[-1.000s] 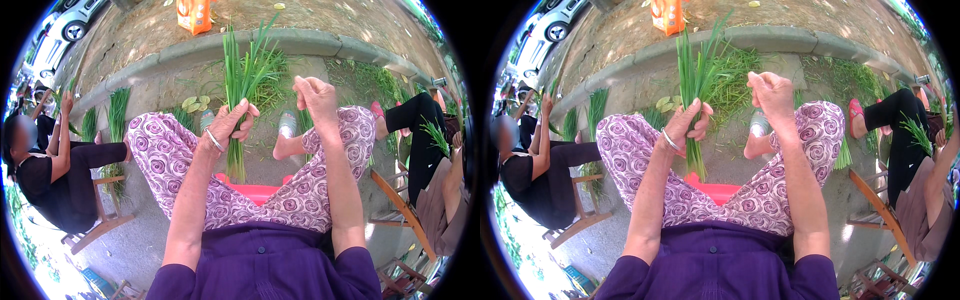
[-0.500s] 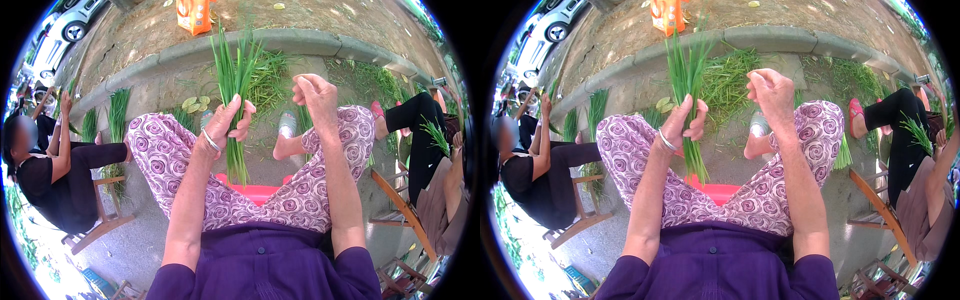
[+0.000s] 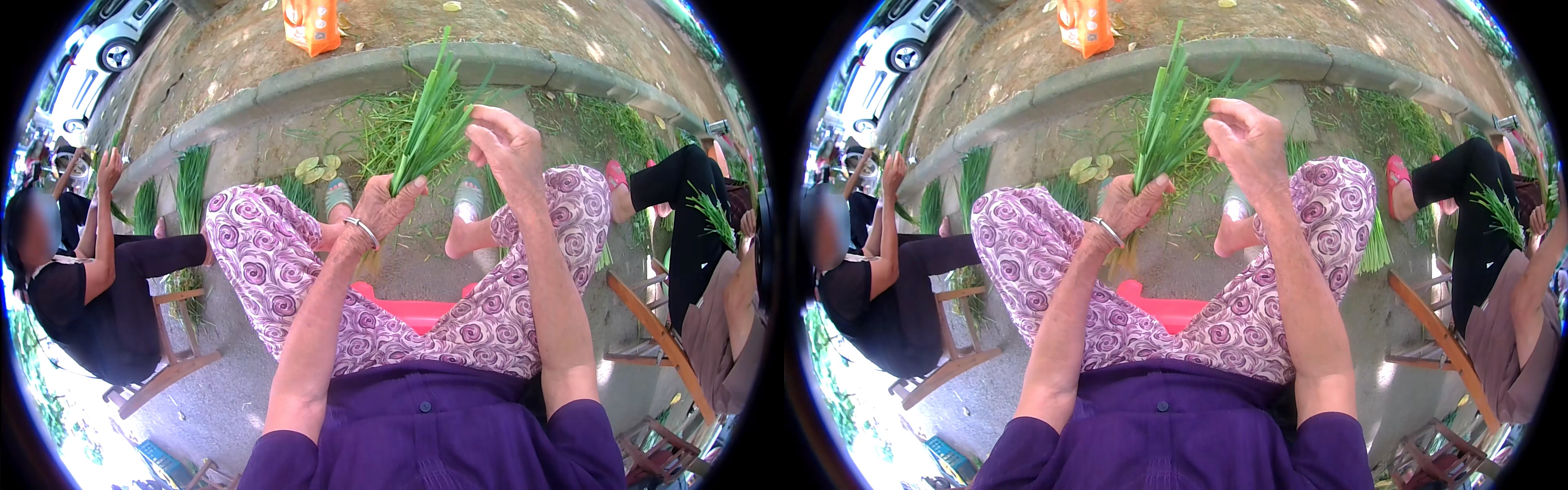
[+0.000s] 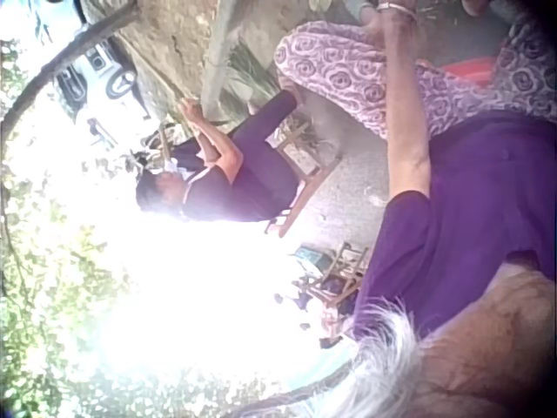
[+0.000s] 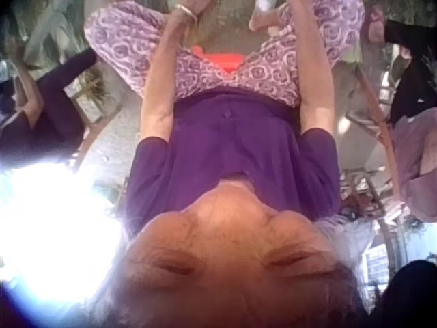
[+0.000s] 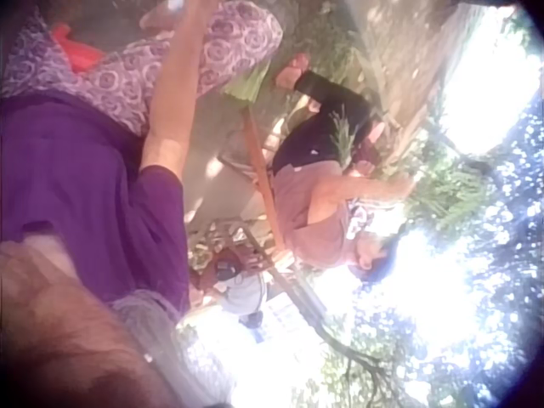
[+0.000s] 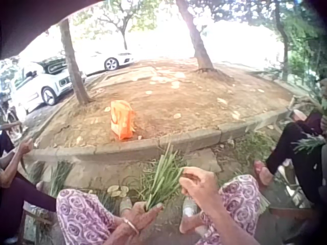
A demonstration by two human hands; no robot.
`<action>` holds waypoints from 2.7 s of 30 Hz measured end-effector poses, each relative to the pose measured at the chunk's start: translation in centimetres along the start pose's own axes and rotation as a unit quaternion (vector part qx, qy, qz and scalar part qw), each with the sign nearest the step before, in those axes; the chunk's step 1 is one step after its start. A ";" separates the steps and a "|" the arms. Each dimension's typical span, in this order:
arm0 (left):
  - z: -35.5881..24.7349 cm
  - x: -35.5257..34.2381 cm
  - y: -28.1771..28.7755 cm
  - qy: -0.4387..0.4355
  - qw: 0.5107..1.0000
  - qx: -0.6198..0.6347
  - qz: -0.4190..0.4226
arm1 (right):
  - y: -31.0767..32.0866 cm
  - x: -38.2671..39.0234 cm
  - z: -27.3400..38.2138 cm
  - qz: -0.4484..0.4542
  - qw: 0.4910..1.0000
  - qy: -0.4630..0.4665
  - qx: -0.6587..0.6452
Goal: The person cleans a bunch of green stalks by hand, pulling individual leaves and placing the cleaned bunch onto a pile on the ground.
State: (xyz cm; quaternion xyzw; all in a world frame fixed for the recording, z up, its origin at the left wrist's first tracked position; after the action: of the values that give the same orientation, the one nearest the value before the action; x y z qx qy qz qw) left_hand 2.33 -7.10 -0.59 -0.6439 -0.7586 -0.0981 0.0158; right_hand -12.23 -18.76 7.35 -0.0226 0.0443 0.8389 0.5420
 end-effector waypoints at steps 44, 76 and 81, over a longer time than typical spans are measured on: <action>-1.3 1.0 0.0 0.086 0.963 0.248 0.067 | -1.8 0.5 -2.5 0.124 0.989 -0.081 0.012; 0.1 0.0 1.7 0.082 0.960 0.268 -0.022 | -2.8 2.0 -0.9 0.169 0.944 0.072 0.275; 0.0 0.0 1.7 0.086 0.964 0.252 -0.024 | -2.5 1.8 -0.9 0.139 0.942 0.088 0.291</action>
State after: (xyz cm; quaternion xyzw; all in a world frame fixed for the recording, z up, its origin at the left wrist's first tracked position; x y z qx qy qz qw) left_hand 3.99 -6.84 -0.40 -0.5900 -0.7699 0.0409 0.2399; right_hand -10.72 -16.15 6.20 0.0688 0.3371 0.8509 0.3970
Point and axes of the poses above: each hand's wrist, its own x-axis away from the middle knuckle, its own y-axis out of the back of the hand, z = x × y, the point moved 8 cm from there along -x, towards the middle knuckle, and after that the axes turned 1 degree about -y, right-handed, at the moved point
